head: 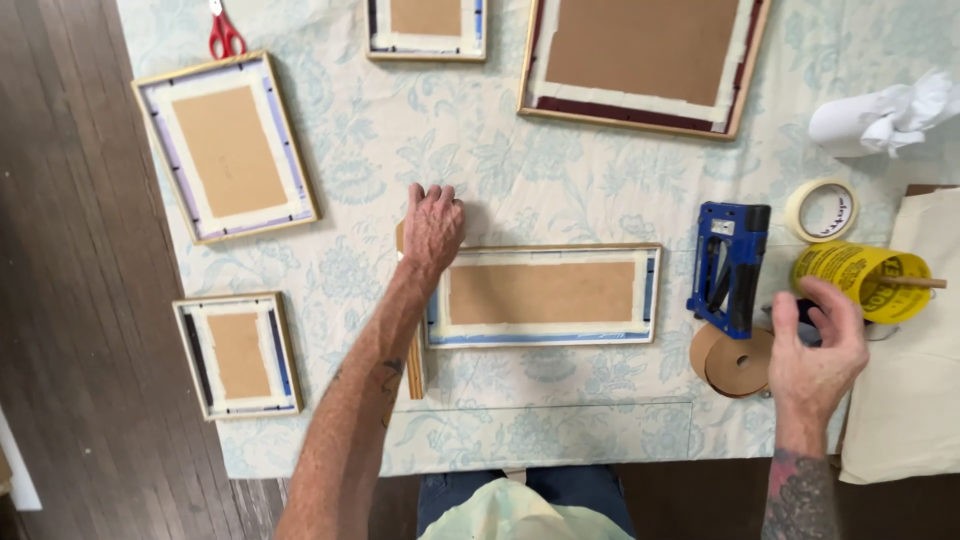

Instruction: Secure the backings of wooden picture frames using a manual staple gun.

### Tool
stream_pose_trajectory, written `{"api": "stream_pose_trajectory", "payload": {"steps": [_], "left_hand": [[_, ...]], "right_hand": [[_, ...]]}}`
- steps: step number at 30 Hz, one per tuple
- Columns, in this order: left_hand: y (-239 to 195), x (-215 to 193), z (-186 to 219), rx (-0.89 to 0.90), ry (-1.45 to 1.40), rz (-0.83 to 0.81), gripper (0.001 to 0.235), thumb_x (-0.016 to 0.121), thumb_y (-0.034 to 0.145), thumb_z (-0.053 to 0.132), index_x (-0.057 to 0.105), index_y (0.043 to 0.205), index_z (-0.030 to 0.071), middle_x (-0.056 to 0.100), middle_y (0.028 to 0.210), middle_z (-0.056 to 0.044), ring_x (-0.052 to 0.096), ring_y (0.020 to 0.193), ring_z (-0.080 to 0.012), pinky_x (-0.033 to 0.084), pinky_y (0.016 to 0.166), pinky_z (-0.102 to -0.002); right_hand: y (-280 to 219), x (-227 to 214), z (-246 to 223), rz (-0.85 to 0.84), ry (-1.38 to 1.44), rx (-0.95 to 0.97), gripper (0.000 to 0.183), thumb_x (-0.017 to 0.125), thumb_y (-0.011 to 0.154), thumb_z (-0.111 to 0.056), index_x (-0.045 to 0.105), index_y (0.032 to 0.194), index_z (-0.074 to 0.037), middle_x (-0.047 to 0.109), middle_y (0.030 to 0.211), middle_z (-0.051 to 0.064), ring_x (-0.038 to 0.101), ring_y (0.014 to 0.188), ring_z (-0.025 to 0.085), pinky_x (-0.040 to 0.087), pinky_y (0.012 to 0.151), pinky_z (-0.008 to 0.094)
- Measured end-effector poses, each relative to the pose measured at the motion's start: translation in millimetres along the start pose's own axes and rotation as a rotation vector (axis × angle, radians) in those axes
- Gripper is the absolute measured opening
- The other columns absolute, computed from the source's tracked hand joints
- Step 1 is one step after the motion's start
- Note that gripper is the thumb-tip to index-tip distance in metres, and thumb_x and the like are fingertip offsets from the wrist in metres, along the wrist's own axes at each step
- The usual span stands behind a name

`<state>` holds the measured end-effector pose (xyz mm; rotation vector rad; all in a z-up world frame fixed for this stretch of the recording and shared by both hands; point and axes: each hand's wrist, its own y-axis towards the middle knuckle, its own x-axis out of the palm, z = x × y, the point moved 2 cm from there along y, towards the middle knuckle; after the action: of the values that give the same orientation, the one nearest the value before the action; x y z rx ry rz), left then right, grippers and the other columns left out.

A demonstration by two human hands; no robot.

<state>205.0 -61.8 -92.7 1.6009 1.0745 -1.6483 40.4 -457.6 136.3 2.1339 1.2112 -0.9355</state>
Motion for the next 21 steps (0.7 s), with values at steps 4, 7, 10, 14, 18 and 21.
{"api": "stream_pose_trajectory", "payload": {"steps": [4,7,10,14,18,21], "left_hand": [[33,-40,-44,0.177,0.426,-0.418,0.031,0.067,0.093,0.014,0.062,0.123,0.010,0.056,0.091,-0.003,0.053,0.084,-0.0155,0.044,0.098,-0.039],[26,-60,-97,-0.814,-0.302,0.343,0.041,0.049,0.105,-0.004,0.055,0.145,0.006,0.045,0.048,0.009,0.032,0.033,-0.0018,0.039,0.042,-0.013],[-14,-81,-90,-0.590,-0.552,0.579,0.040,0.047,0.107,0.014,0.050,0.147,0.009,0.069,0.135,-0.015,0.070,0.112,-0.0335,0.053,0.091,-0.044],[-93,-104,-25,-0.715,-0.721,0.352,0.024,0.057,0.106,0.015,0.068,0.128,0.012,0.070,0.112,-0.011,0.068,0.104,-0.0264,0.055,0.093,-0.039],[-168,-67,12,-0.831,-0.860,0.148,0.073,0.079,0.086,0.028,0.047,0.148,0.009,0.053,0.124,-0.014,0.065,0.106,-0.0313,0.055,0.095,-0.046],[-196,-27,18,-0.858,-0.953,0.069,0.072,0.079,0.083,0.026,0.048,0.146,0.008,0.053,0.125,-0.014,0.068,0.103,-0.0295,0.057,0.094,-0.045]], "right_hand": [[-2,7,-33,-0.028,0.006,-0.088,0.020,0.068,0.109,-0.001,0.066,0.125,0.011,0.066,0.128,0.026,0.060,0.127,0.037,0.052,0.102,0.047],[-5,37,-51,-0.152,0.059,-0.084,0.018,0.070,0.102,0.006,0.067,0.119,0.004,0.068,0.121,0.020,0.063,0.115,0.032,0.053,0.105,0.045],[-12,104,-55,-0.481,0.026,-0.148,0.023,0.073,0.093,-0.009,0.073,0.115,-0.002,0.073,0.117,0.012,0.067,0.110,0.024,0.050,0.105,0.036],[-20,202,-74,-0.606,0.073,-0.488,0.016,0.069,0.095,-0.012,0.074,0.110,-0.016,0.073,0.111,0.004,0.069,0.109,0.026,0.052,0.095,0.042],[0,305,-120,-0.895,0.178,-0.508,0.014,0.060,0.097,-0.012,0.072,0.104,-0.014,0.073,0.095,0.009,0.069,0.095,0.034,0.053,0.090,0.048],[26,301,-174,-1.145,0.433,-0.283,0.034,0.055,0.093,-0.002,0.068,0.123,0.007,0.071,0.115,0.032,0.063,0.113,0.052,0.048,0.100,0.060]]}}
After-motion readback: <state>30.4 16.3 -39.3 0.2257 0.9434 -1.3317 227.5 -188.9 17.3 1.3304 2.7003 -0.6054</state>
